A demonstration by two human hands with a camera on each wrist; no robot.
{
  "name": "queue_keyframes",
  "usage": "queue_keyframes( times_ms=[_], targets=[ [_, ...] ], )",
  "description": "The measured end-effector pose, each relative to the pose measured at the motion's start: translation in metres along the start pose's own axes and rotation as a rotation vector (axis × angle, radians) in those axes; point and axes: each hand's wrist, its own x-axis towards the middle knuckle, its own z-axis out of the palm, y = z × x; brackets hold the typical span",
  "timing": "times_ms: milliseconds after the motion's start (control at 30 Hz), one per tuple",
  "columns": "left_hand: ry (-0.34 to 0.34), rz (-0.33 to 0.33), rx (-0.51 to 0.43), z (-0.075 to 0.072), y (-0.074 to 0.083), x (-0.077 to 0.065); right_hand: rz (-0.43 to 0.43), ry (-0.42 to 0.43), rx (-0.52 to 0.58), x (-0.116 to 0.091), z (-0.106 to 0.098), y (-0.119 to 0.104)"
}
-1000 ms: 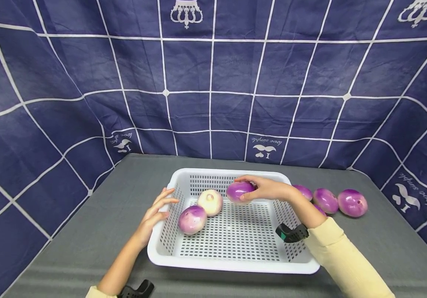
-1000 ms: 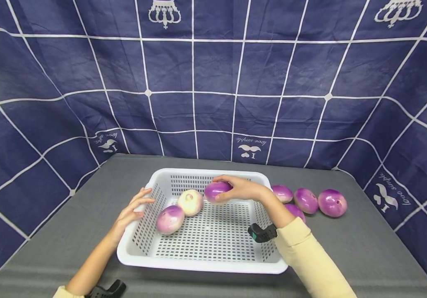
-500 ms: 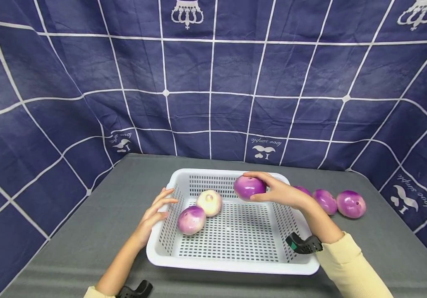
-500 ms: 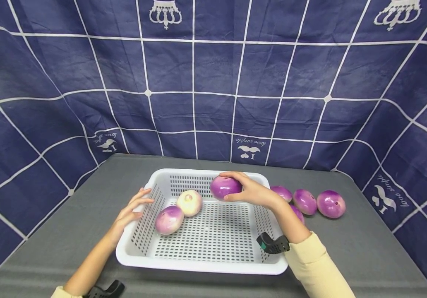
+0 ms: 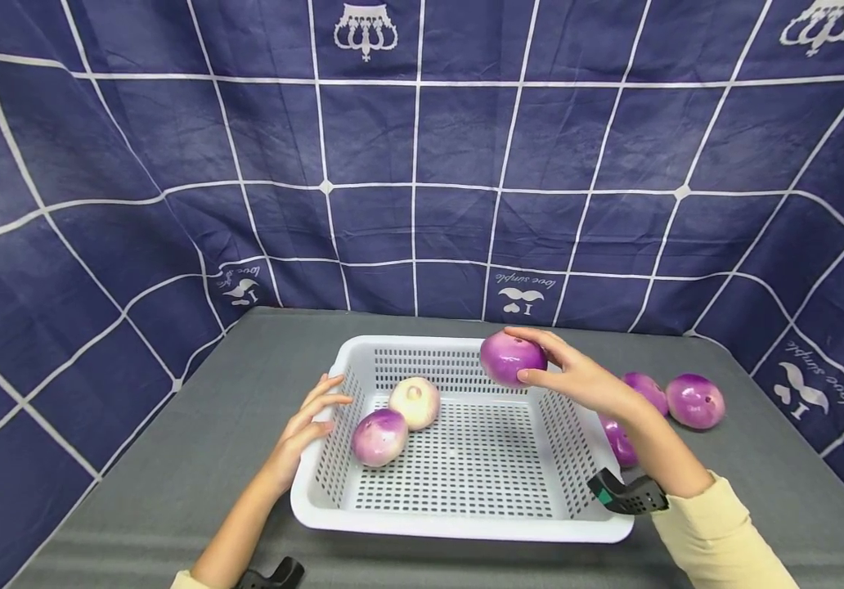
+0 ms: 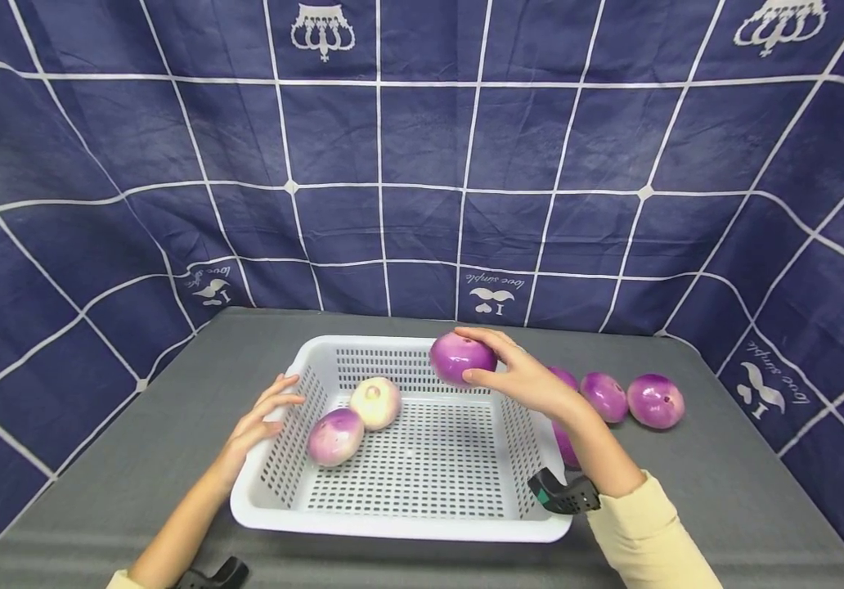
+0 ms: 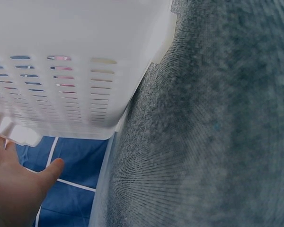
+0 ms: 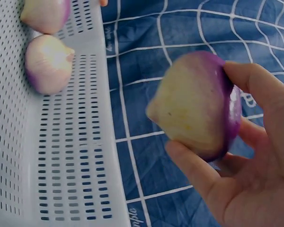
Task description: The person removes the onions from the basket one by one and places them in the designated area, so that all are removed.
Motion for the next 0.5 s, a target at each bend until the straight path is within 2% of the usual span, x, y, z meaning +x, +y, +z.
queue_keyframes(
  times_ms=[233, 367, 500],
  targets=[
    [0.002, 0.012, 0.016, 0.000, 0.000, 0.001, 0.034, 0.179, 0.019, -0.016, -0.013, -0.007],
    [0.009, 0.015, 0.024, 0.000, 0.000, 0.000, 0.008, 0.234, 0.041, -0.026, -0.018, -0.007],
    [0.004, 0.015, 0.021, 0.000, 0.000, 0.001, -0.038, 0.335, 0.089, -0.037, -0.021, -0.002]
  ],
)
